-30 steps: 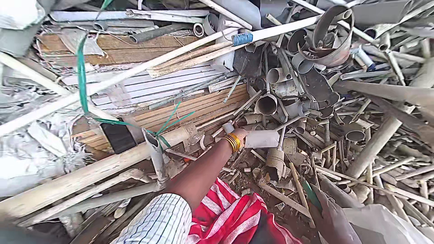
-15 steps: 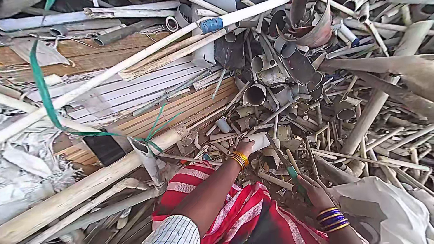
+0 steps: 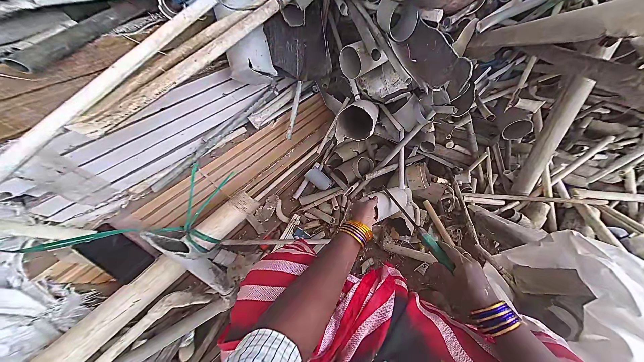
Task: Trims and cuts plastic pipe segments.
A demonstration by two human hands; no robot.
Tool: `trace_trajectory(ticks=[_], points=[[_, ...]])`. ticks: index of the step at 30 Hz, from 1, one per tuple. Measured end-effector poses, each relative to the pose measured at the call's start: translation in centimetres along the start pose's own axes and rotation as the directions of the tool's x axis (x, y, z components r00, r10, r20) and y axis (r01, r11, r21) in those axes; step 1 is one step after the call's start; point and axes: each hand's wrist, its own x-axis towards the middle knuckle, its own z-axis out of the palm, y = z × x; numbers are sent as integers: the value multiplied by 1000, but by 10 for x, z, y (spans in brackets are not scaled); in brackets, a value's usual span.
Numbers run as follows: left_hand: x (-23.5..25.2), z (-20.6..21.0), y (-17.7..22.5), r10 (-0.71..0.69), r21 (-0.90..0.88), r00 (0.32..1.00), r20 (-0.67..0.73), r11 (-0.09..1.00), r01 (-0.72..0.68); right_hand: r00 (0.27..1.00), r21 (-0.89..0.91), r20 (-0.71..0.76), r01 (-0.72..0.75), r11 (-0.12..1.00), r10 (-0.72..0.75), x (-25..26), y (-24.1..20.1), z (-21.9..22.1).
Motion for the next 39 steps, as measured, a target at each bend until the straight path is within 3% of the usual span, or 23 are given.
trace_trajectory(ticks=[1,3,7,8,11,12,16,17,20,21,24,25,26,28,29,30,33,35,37,38,39], points=[[0,0,2,-3,-32,1000,-10,999,2,997,-39,-18,75,996,-76,-3,0,2],[-1,-2,6,-10,-99,1000,-25,995,8,996,-83,9,85,993,-84,-2,0,2],[0,-1,5,13,-72,999,-41,997,-16,963,-155,142,-206,966,228,17,-1,-5],[0,-1,4,24,-49,999,-33,998,-25,968,-158,132,-190,969,211,16,-1,-5],[2,-3,4,45,-30,999,-22,999,-46,995,-115,-20,97,989,-100,2,-2,7],[1,-4,4,44,-40,999,-21,998,-45,992,-112,-38,119,986,-124,0,-3,9],[-4,-5,5,51,-8,999,-17,999,-51,967,-152,131,-199,968,219,13,-8,-2],[-5,-5,5,57,-4,998,-16,998,-57,972,-159,124,-180,971,200,12,-9,-2],[-7,-8,7,67,-15,998,-2,998,-67,997,-131,-14,68,989,-70,-2,-9,7],[-8,-10,7,69,-16,998,-2,997,-69,998,-130,-14,53,990,-56,-3,-10,9],[-12,-12,7,85,-4,996,8,996,-85,960,-145,129,-229,963,248,11,-12,-2],[-12,-12,7,93,-1,996,6,996,-93,957,-152,138,-236,960,257,12,-11,-3],[-12,-11,6,99,-4,995,-1,995,-99,972,-147,117,-188,971,206,9,-12,-2],[-12,-13,8,98,-39,995,-12,994,-99,998,-145,-16,53,988,-56,-3,-8,8],[-12,-14,9,94,-56,995,-12,994,-95,976,-157,-110,168,973,-187,-5,-6,15],[-13,-16,10,89,-74,996,-15,993,-90,975,-147,-115,170,974,-188,-5,-7,16],[-14,-14,10,71,-96,996,-46,993,-76,988,-140,83,-118,983,130,5,-14,0],[-15,-14,11,52,-138,998,-46,989,-58,996,-154,50,-66,986,75,2,-14,0],[-15,-16,14,49,-180,997,-54,982,-58,984,-165,-104,123,979,-141,-3,-9,11],[-15,-16,16,53,-196,997,-61,979,-64,981,-168,-122,129,977,-151,-3,-10,11],[-16,-16,16,56,-202,996,-66,977,-68,996,-164,-65,49,985,-61,-2,-13,6]])
